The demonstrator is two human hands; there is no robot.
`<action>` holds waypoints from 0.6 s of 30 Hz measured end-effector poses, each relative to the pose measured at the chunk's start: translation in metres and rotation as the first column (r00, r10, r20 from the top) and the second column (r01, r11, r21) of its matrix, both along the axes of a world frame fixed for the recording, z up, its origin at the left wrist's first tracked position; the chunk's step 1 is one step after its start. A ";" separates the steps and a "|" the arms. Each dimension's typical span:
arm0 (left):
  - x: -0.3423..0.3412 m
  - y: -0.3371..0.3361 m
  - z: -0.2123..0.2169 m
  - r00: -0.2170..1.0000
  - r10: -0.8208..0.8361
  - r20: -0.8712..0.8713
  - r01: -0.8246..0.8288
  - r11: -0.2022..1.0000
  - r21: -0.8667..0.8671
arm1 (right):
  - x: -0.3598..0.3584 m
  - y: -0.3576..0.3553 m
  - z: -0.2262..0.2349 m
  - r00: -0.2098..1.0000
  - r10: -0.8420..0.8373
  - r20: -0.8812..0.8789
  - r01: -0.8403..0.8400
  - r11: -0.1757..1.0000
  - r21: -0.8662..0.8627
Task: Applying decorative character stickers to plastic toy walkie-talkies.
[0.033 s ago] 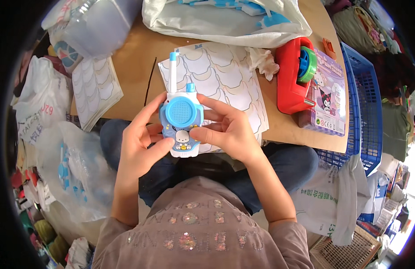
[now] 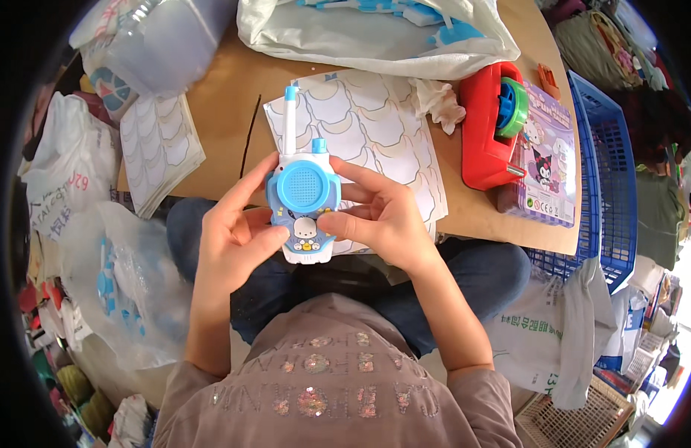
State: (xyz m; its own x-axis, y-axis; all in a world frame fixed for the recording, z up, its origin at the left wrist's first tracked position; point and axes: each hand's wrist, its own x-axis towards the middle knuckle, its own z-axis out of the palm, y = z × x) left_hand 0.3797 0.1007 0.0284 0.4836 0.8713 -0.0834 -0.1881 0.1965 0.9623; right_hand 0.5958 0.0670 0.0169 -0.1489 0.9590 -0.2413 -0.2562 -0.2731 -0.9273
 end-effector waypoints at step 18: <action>-0.031 0.004 0.024 0.961 0.244 -0.127 -0.235 0.969 0.083 | -0.006 0.047 0.016 0.960 0.236 0.147 -0.239 0.971 0.004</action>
